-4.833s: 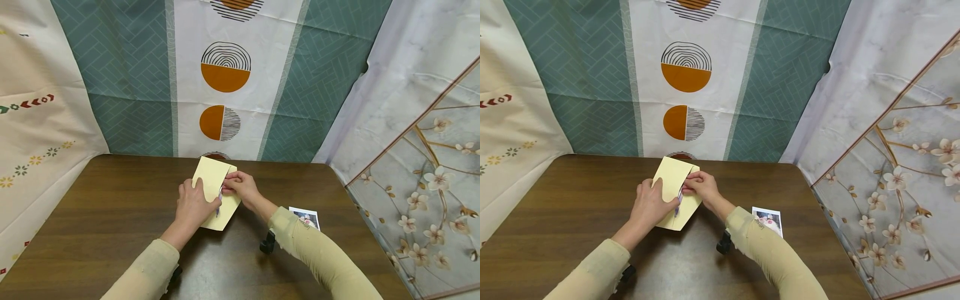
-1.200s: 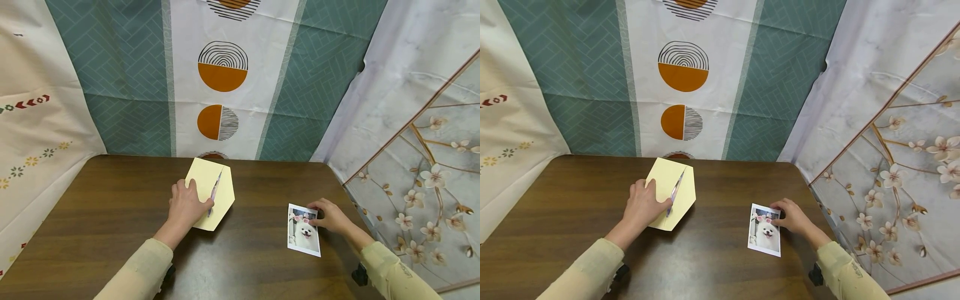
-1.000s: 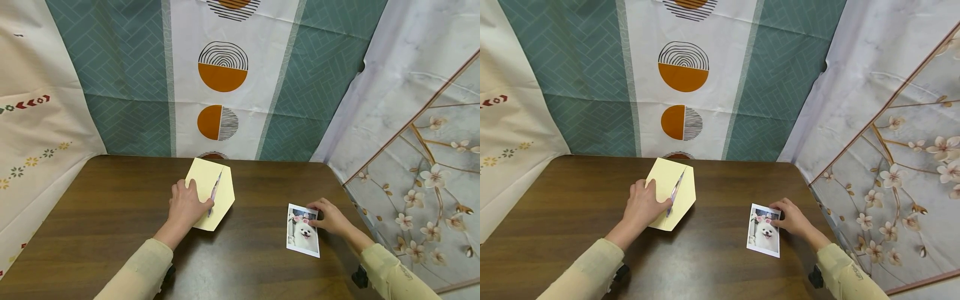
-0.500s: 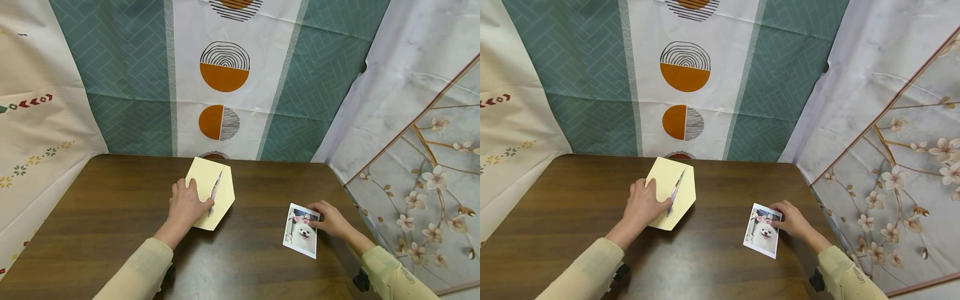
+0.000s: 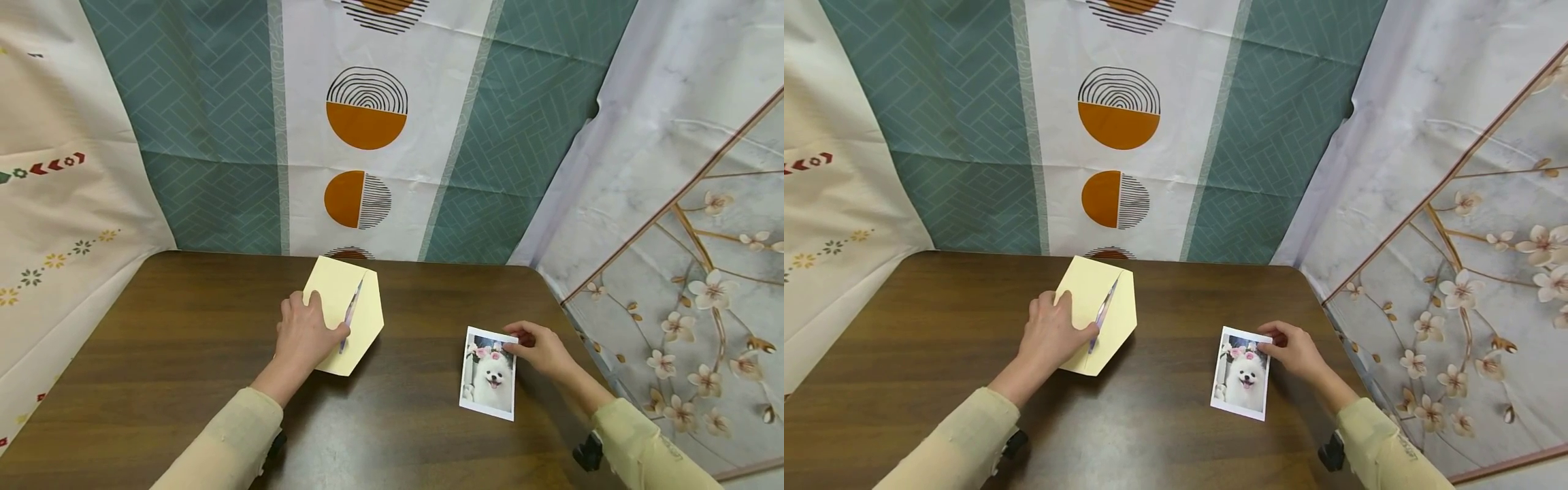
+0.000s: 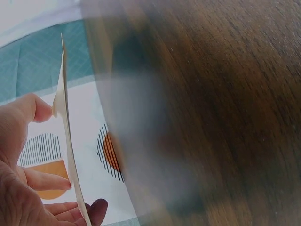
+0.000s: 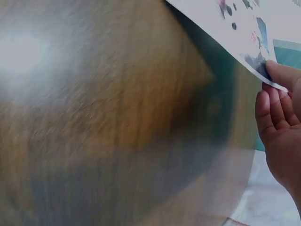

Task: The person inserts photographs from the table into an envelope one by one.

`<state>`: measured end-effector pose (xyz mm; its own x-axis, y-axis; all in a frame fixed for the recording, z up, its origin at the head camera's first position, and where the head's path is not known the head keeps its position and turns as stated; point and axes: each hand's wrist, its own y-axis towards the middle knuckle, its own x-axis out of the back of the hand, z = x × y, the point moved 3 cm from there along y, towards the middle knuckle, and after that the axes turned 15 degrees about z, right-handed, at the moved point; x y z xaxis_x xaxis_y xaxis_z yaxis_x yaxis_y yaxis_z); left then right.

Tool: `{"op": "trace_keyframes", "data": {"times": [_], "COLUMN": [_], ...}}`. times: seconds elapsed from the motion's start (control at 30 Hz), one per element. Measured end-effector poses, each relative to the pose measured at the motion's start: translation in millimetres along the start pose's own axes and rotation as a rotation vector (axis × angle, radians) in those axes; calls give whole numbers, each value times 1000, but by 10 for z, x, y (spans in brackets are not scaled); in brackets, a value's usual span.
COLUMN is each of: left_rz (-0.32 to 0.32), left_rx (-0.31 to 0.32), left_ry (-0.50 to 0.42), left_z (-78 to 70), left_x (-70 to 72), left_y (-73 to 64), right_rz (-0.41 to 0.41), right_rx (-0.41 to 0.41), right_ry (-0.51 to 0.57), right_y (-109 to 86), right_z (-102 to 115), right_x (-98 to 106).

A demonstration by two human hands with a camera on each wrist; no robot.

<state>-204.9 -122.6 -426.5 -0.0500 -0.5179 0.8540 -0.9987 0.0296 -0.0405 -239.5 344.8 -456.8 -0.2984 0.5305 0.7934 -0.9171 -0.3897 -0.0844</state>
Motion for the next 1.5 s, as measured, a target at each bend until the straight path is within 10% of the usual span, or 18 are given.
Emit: {"op": "trace_keyframes", "data": {"times": [0.33, 0.67, 1.5], "left_rz": [0, 3, 2], "left_rx": [-2, 1, 4], "left_ry": [0, -4, 10], "left_z": [-8, -12, -64], "left_x": [10, 1, -20], "left_y": [4, 3, -3], "right_rz": [48, 144, 335], "right_rx": [-59, -55, -3], "right_ry": [441, 651, 714], "right_y": [177, 432, 1159], "right_z": [95, 344, 1199], "right_x": [31, -52, -643]}}
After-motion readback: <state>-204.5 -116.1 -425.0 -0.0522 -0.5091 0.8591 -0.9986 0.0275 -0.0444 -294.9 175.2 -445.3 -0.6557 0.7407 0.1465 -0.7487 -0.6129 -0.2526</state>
